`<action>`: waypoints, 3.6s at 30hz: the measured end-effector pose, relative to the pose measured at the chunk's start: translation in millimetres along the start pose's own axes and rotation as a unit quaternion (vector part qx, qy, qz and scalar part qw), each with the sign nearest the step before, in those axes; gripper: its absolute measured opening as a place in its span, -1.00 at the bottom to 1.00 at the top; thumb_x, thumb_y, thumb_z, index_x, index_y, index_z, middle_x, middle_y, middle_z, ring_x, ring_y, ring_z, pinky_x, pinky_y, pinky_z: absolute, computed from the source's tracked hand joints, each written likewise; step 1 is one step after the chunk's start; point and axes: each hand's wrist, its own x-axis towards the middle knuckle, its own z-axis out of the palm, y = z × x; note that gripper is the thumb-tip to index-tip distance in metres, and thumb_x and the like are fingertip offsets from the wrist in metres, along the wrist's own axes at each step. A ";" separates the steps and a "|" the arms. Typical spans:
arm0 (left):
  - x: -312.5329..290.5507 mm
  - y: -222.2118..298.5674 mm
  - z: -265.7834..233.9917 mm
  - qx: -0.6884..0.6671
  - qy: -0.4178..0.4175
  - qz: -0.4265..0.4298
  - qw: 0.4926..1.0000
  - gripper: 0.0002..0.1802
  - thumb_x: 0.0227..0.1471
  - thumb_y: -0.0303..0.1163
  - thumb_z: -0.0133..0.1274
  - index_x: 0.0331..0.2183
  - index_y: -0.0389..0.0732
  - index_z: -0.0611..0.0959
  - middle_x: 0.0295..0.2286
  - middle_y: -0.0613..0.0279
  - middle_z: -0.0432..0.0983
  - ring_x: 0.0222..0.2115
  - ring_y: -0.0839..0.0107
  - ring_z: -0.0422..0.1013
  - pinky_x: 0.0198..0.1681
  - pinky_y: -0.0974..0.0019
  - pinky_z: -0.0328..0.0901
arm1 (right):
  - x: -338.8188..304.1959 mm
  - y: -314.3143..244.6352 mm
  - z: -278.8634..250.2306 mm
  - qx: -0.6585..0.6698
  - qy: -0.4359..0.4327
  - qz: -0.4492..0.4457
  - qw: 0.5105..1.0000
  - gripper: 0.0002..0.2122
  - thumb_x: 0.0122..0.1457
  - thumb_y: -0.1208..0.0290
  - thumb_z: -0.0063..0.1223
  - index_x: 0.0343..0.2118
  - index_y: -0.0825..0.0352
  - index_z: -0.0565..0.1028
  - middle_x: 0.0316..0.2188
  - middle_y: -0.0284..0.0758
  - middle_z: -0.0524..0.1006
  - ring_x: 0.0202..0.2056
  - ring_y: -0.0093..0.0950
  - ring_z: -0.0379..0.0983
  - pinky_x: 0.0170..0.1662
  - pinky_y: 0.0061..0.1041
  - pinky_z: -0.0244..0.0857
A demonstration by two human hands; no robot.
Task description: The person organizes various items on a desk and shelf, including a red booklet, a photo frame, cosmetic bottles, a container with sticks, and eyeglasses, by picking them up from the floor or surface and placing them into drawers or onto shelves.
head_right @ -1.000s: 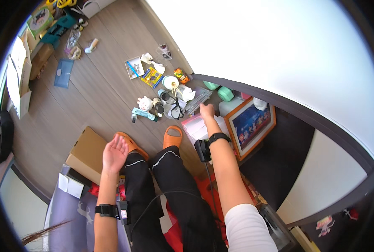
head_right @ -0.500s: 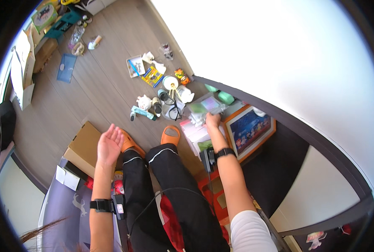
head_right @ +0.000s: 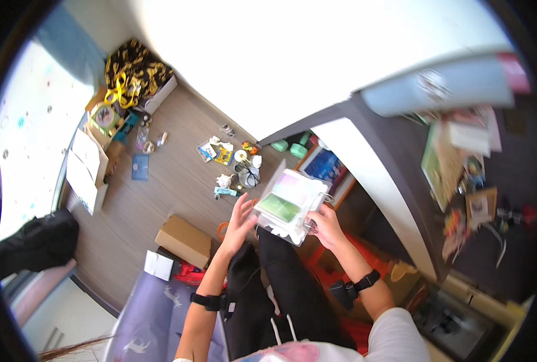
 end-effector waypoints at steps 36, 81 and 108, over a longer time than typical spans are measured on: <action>-110.0 38.4 405.9 -0.004 -0.455 -0.341 0.823 -0.49 0.05 -0.18 -0.40 -0.01 -0.26 0.19 -0.10 -0.06 0.23 -0.19 -0.07 0.29 -0.24 0.04 0.31 | -398.0 -3.0 -281.1 -0.104 0.277 -0.537 0.790 -0.71 -0.17 0.49 0.21 -0.33 0.39 0.42 -0.59 -0.54 0.36 -0.60 -0.80 0.20 -0.55 -0.81 0.10; -101.1 -110.5 612.1 0.140 -0.648 -0.184 0.726 -0.41 0.00 -0.13 -0.12 0.02 -0.20 0.18 -0.08 0.11 0.20 -0.10 0.28 0.22 0.01 0.23 0.03 | -372.4 -79.1 -550.7 0.288 0.328 -0.562 0.703 -0.94 0.04 0.47 -0.02 -0.47 0.32 0.37 -0.67 -0.60 0.24 -0.68 -0.81 0.03 -0.63 -0.79 -0.11; 73.1 -131.0 653.8 0.536 -0.198 0.141 0.809 -0.64 -0.19 -0.31 0.01 -0.26 -0.23 0.50 -0.48 0.10 0.47 -0.45 0.27 0.42 -0.37 0.33 0.29 | -127.4 -147.4 -662.8 0.228 0.272 -0.476 0.805 -0.80 0.01 0.37 0.04 -0.35 0.37 0.38 -0.61 -0.52 0.30 -0.63 -0.71 0.15 -0.57 -0.70 0.06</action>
